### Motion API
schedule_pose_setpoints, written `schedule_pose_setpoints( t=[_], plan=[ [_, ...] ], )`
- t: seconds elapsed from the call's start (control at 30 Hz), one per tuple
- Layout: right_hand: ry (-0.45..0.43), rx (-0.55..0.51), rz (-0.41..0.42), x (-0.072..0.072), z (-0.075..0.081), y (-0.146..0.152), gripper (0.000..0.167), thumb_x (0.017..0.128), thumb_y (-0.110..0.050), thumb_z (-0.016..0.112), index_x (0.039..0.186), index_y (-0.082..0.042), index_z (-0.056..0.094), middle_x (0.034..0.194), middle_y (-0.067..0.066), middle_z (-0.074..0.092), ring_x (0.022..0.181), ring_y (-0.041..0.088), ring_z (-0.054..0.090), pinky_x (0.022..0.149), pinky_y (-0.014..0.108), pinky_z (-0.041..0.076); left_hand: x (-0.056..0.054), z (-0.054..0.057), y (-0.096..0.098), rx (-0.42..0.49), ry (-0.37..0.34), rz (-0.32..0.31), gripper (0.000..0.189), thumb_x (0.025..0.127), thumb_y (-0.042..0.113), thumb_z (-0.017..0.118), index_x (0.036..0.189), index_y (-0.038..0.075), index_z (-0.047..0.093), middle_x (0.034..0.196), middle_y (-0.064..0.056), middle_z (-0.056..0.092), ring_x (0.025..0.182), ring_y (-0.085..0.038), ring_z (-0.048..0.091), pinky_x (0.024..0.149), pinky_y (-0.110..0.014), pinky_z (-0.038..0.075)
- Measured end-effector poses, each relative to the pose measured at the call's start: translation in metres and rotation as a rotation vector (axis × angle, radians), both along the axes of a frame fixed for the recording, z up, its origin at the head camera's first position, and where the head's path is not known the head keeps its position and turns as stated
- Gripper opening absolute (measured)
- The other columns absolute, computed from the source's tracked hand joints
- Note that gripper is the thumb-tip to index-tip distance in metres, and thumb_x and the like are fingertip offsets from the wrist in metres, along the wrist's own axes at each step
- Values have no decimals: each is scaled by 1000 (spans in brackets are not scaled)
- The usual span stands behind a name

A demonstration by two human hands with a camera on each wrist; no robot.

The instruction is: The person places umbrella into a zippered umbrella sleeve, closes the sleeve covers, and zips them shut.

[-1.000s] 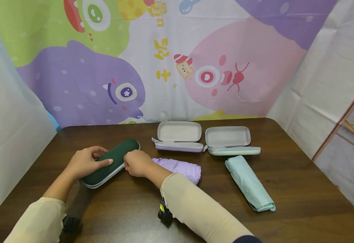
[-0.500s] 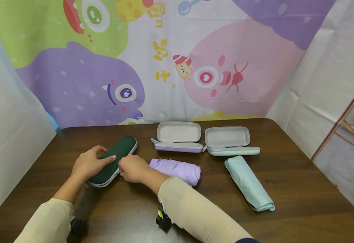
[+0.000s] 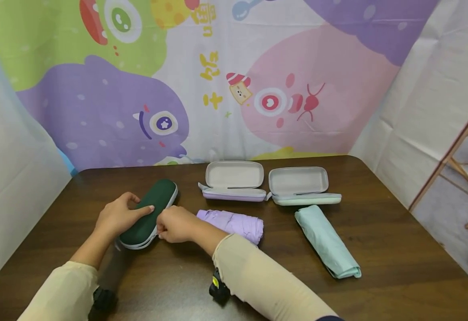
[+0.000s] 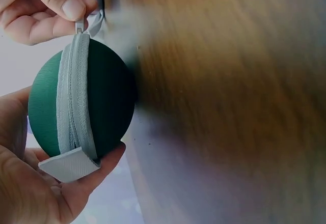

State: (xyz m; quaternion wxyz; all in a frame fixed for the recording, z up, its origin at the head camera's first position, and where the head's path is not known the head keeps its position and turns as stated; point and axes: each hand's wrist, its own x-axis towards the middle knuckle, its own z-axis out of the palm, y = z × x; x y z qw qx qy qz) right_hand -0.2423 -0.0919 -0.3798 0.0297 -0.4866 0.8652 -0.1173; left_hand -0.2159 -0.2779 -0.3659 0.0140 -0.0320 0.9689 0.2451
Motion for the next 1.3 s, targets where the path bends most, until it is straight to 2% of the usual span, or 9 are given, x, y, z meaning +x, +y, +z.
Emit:
schedule_pose_setpoints(
  t=[0.3,0.5,0.6,0.7,0.8,0.87,0.93,1.1,1.3],
  plan=[
    [-17,-54,-23,-6,-4,8,8,89,-15,69,83,-15,74,73,-12,63,68,2,55,63,13,41,2,-2,-4,133,-127,50,80,90,59,56,125,-10,39,121,-36,50,97,-42,56,71,-44,50],
    [1,-46,-112,-11,-5,12,9,88,-15,68,80,-16,71,72,-11,60,68,6,55,62,18,43,6,-7,-5,369,-211,118,99,89,59,58,140,-13,13,109,-38,42,66,-31,65,53,-44,56],
    [17,-36,-153,-13,-3,13,10,87,-15,69,78,-17,70,71,-10,59,67,7,55,60,21,44,7,-6,-7,336,-198,108,108,87,64,57,143,-12,6,103,-36,46,57,-27,64,51,-43,56],
    [32,-30,-182,-14,-1,14,11,86,-14,69,76,-18,68,71,-10,58,67,8,54,59,22,43,4,0,-12,157,-60,-20,96,90,59,58,141,-14,22,101,-30,52,73,-28,62,60,-42,54],
    [39,-26,-197,-13,0,16,11,86,-13,68,76,-18,67,71,-10,58,67,8,54,57,22,43,0,8,-19,2,138,-224,59,93,30,64,132,-10,46,114,-29,52,95,-38,56,73,-49,48],
    [39,-25,-203,-13,1,17,11,86,-13,68,76,-18,67,71,-10,57,67,8,54,57,23,42,-4,13,-22,-45,247,-356,45,83,6,69,125,-5,56,122,-29,50,108,-44,50,78,-51,46],
    [46,-21,-200,-13,1,18,10,86,-14,68,77,-18,68,71,-10,57,68,9,54,57,23,43,-6,17,-23,-68,295,-461,54,70,-11,67,122,-1,62,130,-29,48,114,-46,50,74,-47,47],
    [60,-4,-194,-13,0,16,7,86,-15,69,80,-18,69,73,-10,59,69,9,57,59,24,45,-11,22,-17,-161,305,-597,62,54,-20,70,112,3,69,128,-25,54,114,-46,54,74,-47,52],
    [57,22,-213,-12,-3,14,6,86,-14,69,81,-18,70,74,-9,60,70,10,58,59,25,46,-13,23,-14,-249,217,-676,65,54,-18,75,116,4,71,130,-23,58,123,-49,48,90,-58,47]
  ],
)
